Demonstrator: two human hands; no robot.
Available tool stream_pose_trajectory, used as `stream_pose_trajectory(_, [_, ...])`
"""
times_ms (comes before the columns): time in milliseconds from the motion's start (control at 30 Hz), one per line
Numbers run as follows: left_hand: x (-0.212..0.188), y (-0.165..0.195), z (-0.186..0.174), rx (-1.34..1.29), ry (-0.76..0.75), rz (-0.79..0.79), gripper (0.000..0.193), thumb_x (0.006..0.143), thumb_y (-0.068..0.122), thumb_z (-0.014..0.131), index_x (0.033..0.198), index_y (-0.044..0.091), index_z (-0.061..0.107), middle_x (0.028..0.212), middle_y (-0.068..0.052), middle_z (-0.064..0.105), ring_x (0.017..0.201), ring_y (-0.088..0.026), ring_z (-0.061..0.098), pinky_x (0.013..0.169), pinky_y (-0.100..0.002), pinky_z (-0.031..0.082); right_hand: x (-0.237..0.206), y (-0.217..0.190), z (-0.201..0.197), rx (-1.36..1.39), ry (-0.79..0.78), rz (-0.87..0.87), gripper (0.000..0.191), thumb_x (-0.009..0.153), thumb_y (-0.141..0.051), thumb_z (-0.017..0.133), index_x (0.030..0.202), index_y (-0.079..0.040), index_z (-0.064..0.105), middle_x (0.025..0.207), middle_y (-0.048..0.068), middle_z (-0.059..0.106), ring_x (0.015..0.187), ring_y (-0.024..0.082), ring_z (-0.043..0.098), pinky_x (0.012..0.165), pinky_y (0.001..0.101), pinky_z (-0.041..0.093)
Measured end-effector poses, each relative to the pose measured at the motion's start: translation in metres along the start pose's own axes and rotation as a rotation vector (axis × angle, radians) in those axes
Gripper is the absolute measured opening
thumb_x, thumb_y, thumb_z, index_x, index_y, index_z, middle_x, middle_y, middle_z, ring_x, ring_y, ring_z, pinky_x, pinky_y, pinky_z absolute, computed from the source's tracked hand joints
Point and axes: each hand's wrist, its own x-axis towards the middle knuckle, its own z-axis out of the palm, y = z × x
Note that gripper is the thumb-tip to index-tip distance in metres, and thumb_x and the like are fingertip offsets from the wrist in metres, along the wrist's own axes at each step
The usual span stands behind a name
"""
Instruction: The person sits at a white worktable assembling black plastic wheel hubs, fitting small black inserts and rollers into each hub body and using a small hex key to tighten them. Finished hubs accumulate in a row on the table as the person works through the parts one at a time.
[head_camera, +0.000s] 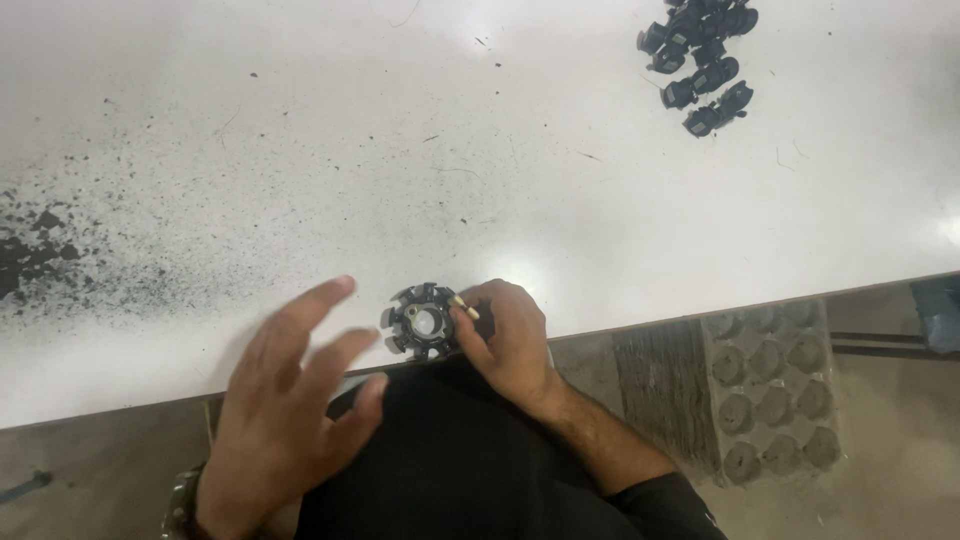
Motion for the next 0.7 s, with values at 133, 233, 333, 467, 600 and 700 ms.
stream_pose_trajectory(133, [0.021, 0.019, 0.023, -0.035, -0.006, 0.186, 0.023, 0.078, 0.013, 0.074, 0.099, 0.008, 0.067, 0.133, -0.016, 0.059, 0.131, -0.034, 0.056, 0.102, -0.048, 0.050, 0.006, -0.006, 0.005, 0.084, 0.003, 0.058, 0.025, 0.089, -0.009, 0.078, 0.107, -0.001, 0.063, 0.097, 0.011, 0.070, 0.085, 0.024, 0.068, 0.074, 0.0364, 0.055])
stream_pose_trajectory(233, [0.038, 0.009, 0.051, 0.093, 0.029, 0.032, 0.027, 0.082, 0.014, 0.076, 0.105, 0.005, 0.066, 0.134, -0.018, 0.058, 0.128, -0.034, 0.058, 0.105, -0.050, 0.050, 0.004, -0.008, 0.002, 0.052, 0.056, -0.020, 0.022, 0.091, -0.007, 0.077, 0.108, -0.004, 0.063, 0.103, 0.013, 0.069, 0.094, 0.026, 0.068, 0.082, 0.0383, 0.056])
stream_pose_trajectory(333, [0.030, -0.001, 0.065, 0.032, -0.035, -0.173, 0.034, 0.079, 0.018, 0.078, 0.108, 0.002, 0.068, 0.131, -0.018, 0.059, 0.120, -0.034, 0.059, 0.095, -0.050, 0.050, -0.002, -0.006, -0.002, 0.139, 0.067, -0.120, 0.023, 0.092, -0.005, 0.074, 0.110, -0.006, 0.060, 0.103, 0.009, 0.071, 0.102, 0.028, 0.068, 0.104, 0.0463, 0.054])
stream_pose_trajectory(467, [0.020, -0.009, 0.077, 0.020, 0.013, -0.226, 0.029, 0.081, 0.018, 0.079, 0.104, 0.003, 0.069, 0.129, -0.018, 0.061, 0.117, -0.033, 0.061, 0.096, -0.048, 0.050, -0.003, -0.003, -0.001, 0.065, 0.015, -0.207, 0.025, 0.089, -0.004, 0.076, 0.109, -0.008, 0.061, 0.101, 0.007, 0.071, 0.099, 0.025, 0.070, 0.110, 0.0521, 0.049])
stream_pose_trajectory(600, [0.017, -0.012, 0.082, -0.012, 0.101, -0.247, 0.023, 0.084, 0.016, 0.079, 0.102, 0.005, 0.071, 0.129, -0.014, 0.064, 0.116, -0.031, 0.063, 0.095, -0.045, 0.052, 0.000, -0.007, 0.000, 0.015, 0.009, -0.223, 0.027, 0.085, -0.003, 0.076, 0.107, -0.008, 0.061, 0.100, 0.008, 0.069, 0.097, 0.026, 0.069, 0.110, 0.0536, 0.049])
stream_pose_trajectory(700, [0.016, -0.013, 0.084, -0.069, 0.150, -0.245, 0.019, 0.085, 0.014, 0.079, 0.101, 0.007, 0.073, 0.129, -0.012, 0.065, 0.115, -0.029, 0.063, 0.094, -0.043, 0.053, 0.003, -0.011, -0.002, 0.002, 0.023, -0.233, 0.027, 0.084, -0.003, 0.077, 0.106, -0.007, 0.062, 0.099, 0.008, 0.069, 0.096, 0.027, 0.068, 0.108, 0.0527, 0.049])
